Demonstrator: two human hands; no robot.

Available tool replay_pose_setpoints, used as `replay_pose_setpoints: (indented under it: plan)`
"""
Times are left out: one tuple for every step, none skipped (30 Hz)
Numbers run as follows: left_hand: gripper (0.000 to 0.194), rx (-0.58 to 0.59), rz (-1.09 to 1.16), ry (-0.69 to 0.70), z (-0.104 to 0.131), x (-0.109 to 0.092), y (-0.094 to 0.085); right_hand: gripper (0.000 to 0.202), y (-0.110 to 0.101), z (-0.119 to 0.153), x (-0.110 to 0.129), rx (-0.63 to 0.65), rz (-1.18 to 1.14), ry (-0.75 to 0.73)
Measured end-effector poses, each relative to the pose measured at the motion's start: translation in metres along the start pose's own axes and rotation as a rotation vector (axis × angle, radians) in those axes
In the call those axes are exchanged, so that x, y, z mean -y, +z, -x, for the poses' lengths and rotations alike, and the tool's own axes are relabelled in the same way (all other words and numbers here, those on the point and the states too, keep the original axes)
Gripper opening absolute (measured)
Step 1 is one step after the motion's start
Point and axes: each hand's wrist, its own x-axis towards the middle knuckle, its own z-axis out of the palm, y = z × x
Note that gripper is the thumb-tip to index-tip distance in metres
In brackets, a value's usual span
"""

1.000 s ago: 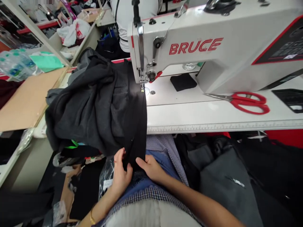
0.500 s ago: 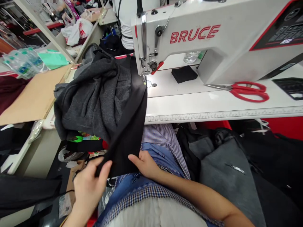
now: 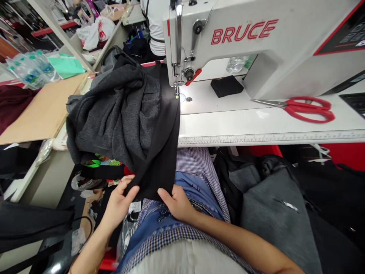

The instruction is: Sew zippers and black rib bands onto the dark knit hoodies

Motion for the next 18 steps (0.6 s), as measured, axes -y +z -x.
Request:
replay_pose_setpoints:
  plan:
    - [0.027, -0.017, 0.145, -0.075, -0.001, -0.002, -0.002, 0.029, 0.000, 0.000, 0.001, 0.008, -0.018, 0.015]
    - [0.028, -0.050, 0.263, -0.140, 0.000, -0.006, -0.003, 0.029, 0.001, 0.000, 0.001, 0.025, -0.028, 0.031]
    - [0.029, -0.092, 0.336, -0.181, 0.002, -0.011, -0.004, 0.030, 0.002, 0.000, 0.001, 0.046, -0.027, 0.048]
    - [0.029, -0.117, 0.351, -0.191, 0.005, -0.015, -0.004, 0.029, 0.002, 0.000, 0.000, 0.065, -0.017, 0.060]
    - [0.030, -0.119, 0.303, -0.171, 0.008, -0.020, -0.005, 0.028, 0.003, 0.001, 0.000, 0.081, 0.001, 0.065]
    - [0.030, -0.103, 0.193, -0.127, 0.012, -0.023, -0.006, 0.028, 0.003, 0.001, -0.001, 0.093, 0.026, 0.064]
    - [0.029, -0.086, 0.034, -0.059, 0.016, -0.025, -0.006, 0.027, 0.003, 0.002, -0.001, 0.100, 0.057, 0.059]
    - [0.025, -0.075, -0.159, 0.027, 0.019, -0.025, -0.006, 0.027, 0.003, 0.002, -0.002, 0.103, 0.097, 0.056]
    - [0.020, -0.080, -0.363, 0.124, 0.022, -0.024, -0.005, 0.027, 0.003, 0.003, -0.002, 0.110, 0.145, 0.049]
    - [0.014, -0.092, -0.553, 0.220, 0.024, -0.023, -0.003, 0.026, 0.003, 0.003, -0.003, 0.125, 0.200, 0.035]
    - [0.013, -0.100, -0.697, 0.317, 0.026, -0.021, 0.001, 0.026, 0.003, 0.003, -0.003, 0.148, 0.256, 0.015]
    - [0.016, -0.093, -0.781, 0.410, 0.028, -0.019, 0.005, 0.028, 0.004, 0.003, -0.004, 0.177, 0.309, -0.010]
    - [0.018, -0.078, -0.809, 0.491, 0.029, -0.019, 0.009, 0.030, 0.004, 0.003, -0.005, 0.212, 0.353, -0.040]
    - [0.019, -0.057, -0.795, 0.547, 0.030, -0.018, 0.014, 0.032, 0.004, 0.002, -0.005, 0.245, 0.388, -0.069]
    - [0.020, -0.038, -0.754, 0.585, 0.031, -0.019, 0.018, 0.034, 0.005, 0.002, -0.006, 0.273, 0.419, -0.095]
    - [0.022, -0.022, -0.710, 0.605, 0.032, -0.019, 0.021, 0.035, 0.005, 0.002, -0.007, 0.294, 0.453, -0.116]
    - [0.024, -0.013, -0.673, 0.614, 0.032, -0.020, 0.024, 0.035, 0.005, 0.001, -0.007, 0.310, 0.496, -0.138]
    - [0.024, -0.005, -0.648, 0.616, 0.032, -0.021, 0.025, 0.035, 0.005, 0.000, -0.007, 0.327, 0.558, -0.163]
